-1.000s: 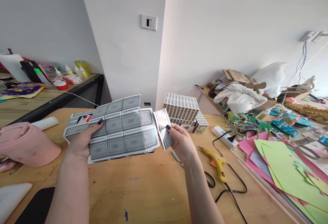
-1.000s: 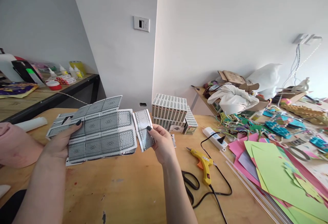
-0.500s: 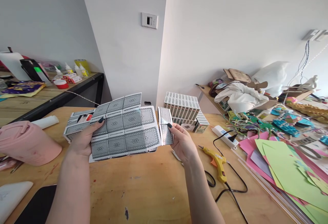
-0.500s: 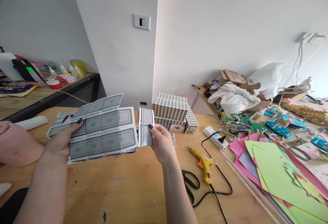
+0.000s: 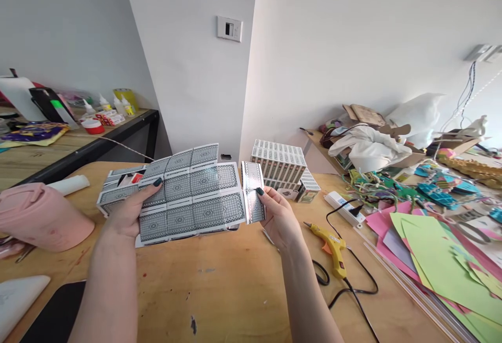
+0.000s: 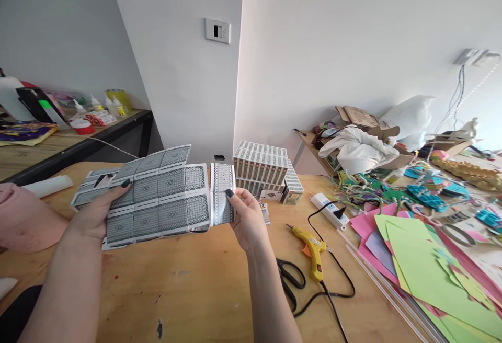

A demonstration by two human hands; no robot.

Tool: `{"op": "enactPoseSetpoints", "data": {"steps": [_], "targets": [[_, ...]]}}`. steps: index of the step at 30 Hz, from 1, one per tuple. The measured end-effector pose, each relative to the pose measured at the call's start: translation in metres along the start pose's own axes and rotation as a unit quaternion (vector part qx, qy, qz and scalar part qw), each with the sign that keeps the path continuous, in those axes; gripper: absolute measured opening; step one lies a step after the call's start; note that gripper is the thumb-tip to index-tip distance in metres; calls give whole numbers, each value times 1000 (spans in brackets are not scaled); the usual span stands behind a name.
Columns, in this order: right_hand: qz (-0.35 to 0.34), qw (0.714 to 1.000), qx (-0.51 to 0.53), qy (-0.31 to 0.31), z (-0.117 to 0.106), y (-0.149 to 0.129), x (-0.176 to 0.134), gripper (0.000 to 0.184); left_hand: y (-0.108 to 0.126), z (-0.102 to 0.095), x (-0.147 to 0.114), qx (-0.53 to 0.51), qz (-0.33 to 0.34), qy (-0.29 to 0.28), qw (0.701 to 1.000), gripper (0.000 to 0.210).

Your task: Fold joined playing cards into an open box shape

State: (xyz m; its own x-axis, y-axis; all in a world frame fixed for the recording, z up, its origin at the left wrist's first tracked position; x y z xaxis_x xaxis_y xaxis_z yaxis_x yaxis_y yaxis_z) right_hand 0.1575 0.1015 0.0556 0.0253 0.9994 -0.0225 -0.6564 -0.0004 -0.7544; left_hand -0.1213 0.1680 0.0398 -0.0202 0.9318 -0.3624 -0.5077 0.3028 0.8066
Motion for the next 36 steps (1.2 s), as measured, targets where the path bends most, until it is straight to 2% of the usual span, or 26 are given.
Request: {"op": "enactPoseSetpoints", "data": {"steps": [5,11,17,23,36], "targets": [[-10,1000,-13,10,2,-2,-1,25,-1,-3,2,15,-32,-6,999,46],[-6,999,-18,30,-2,-1,0,25,1,0,0,16,-6,-10,1000,52],[10,999,-27,22,-2,0,0,25,3,2,-2,20,11,-8,1000,53],[-12,999,-35,7,0,-3,-1,24,3,0,-4,17,2,-9,1000,52],[-44,996,-72,27,0,-5,-1,27,3,0,-3,45,12,-18,999,50]]}}
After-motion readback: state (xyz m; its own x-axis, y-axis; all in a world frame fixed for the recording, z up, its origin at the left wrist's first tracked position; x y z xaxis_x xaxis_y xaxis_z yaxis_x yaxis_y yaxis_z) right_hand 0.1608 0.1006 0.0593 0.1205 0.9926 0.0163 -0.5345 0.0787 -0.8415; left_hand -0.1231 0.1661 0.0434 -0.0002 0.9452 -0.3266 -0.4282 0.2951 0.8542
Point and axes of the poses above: each hand's wrist, its own x-axis towards the middle knuckle, its own z-axis out of the palm, y = z × x, the point moved 3 cm from there along x, towards the middle knuckle, and after that the axes turned 4 degrees about -z, right-handed, at the moved point
